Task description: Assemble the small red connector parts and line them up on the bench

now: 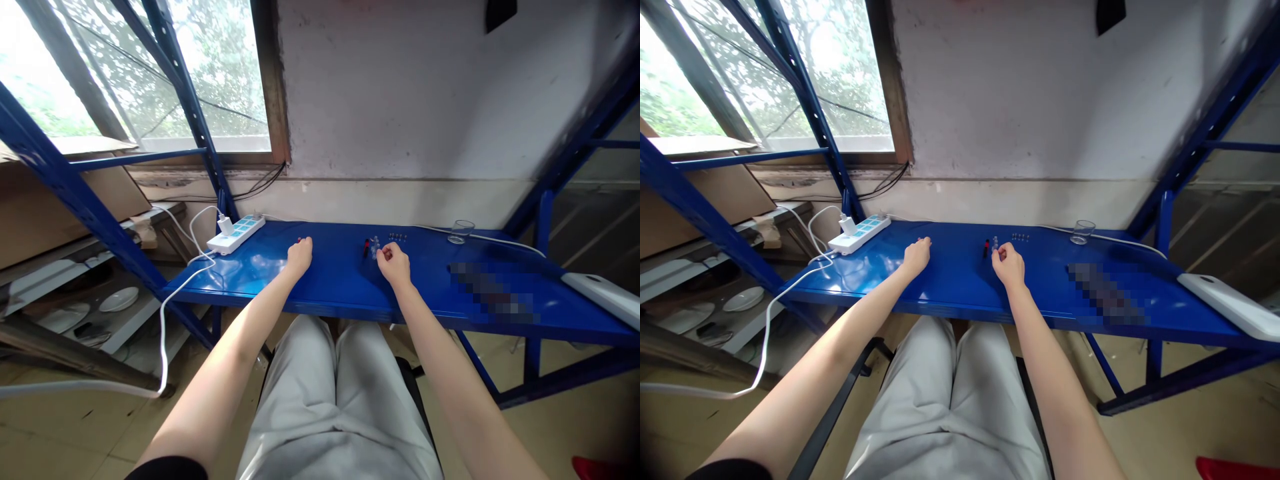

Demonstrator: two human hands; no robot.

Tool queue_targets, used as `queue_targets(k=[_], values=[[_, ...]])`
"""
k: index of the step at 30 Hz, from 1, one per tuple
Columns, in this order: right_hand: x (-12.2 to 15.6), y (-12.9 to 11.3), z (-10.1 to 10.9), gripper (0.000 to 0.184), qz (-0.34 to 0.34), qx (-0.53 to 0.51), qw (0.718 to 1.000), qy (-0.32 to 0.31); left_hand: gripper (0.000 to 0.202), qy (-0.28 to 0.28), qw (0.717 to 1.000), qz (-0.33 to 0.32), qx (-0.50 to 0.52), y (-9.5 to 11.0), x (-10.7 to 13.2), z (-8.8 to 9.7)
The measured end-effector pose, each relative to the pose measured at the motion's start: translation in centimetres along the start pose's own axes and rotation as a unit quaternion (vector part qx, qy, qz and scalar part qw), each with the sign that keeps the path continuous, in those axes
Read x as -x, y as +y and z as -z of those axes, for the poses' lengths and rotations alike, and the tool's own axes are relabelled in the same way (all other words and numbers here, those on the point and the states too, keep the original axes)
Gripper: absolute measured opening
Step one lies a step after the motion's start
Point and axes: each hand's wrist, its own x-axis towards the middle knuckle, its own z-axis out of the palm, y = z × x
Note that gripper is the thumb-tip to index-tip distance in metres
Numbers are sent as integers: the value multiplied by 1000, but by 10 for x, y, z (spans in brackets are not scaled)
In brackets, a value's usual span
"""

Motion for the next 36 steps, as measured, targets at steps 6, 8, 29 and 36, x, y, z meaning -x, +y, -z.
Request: queue_targets(k=[6, 8, 29, 36], values=[[2, 1, -1, 19, 98, -27, 987, 124, 20, 44, 962, 12, 269, 7, -2, -5], [5, -5, -4, 23, 163, -25, 975, 146, 17, 44, 902, 19, 429, 13, 0, -6], [22, -62, -64, 39, 110, -108, 987, -52, 23, -91, 597, 35, 796, 26, 29, -16], [24, -63, -62, 33, 131, -173, 975, -50, 21, -91, 584, 43, 806, 24, 28, -16]])
